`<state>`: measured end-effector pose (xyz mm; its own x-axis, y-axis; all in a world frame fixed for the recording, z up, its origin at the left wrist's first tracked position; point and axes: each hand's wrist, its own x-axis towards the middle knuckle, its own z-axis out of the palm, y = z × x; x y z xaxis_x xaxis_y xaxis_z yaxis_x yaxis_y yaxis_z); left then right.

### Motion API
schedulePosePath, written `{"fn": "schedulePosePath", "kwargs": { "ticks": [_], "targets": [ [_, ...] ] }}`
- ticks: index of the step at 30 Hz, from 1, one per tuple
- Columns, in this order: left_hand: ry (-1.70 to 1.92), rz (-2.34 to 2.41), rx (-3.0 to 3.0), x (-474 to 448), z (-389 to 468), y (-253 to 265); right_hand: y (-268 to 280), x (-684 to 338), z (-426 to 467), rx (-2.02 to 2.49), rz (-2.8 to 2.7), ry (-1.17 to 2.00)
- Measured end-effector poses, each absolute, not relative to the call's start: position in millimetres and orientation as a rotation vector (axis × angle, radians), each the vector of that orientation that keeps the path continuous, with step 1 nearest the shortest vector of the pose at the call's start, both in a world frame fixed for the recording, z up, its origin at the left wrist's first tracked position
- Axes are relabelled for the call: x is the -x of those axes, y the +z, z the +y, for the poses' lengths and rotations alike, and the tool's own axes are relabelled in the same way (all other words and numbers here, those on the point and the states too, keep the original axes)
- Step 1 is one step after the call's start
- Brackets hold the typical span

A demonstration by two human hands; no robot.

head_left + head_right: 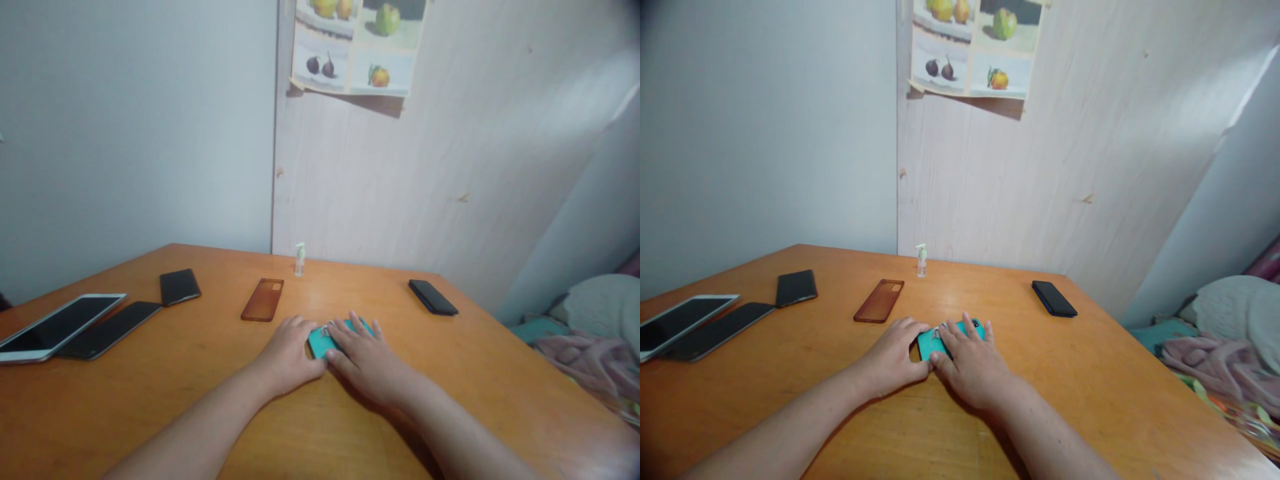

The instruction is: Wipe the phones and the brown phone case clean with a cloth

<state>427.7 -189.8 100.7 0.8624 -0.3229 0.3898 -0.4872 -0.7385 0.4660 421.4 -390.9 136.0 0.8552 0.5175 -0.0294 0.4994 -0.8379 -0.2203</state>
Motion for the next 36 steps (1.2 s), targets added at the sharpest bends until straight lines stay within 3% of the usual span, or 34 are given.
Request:
{"fn": "schedulePosePath", "kwargs": {
  "ticks": [10,19,26,33,36],
  "targets": [
    [0.308,-0.561,-2.489,-425.4,-189.6,104.7,137.1,-438.0,-408.2,3.003,-0.417,-0.001],
    [0.274,-0.568,-2.494,-425.9,-189.2,104.1,138.3,-412.9,-383.7,2.798,-0.882,0.107],
    [0.351,-0.519,-2.528,-426.5,-189.0,100.9,136.2,-436.7,-407.2,3.025,-0.434,-0.015],
    [0.328,-0.537,-2.465,-427.3,-187.0,102.1,138.2,-417.9,-387.1,2.755,-0.912,0.188],
    [0.312,-0.543,-2.45,-427.0,-186.0,102.0,137.1,-423.4,-391.5,2.851,-0.763,0.141]
  ]
}}
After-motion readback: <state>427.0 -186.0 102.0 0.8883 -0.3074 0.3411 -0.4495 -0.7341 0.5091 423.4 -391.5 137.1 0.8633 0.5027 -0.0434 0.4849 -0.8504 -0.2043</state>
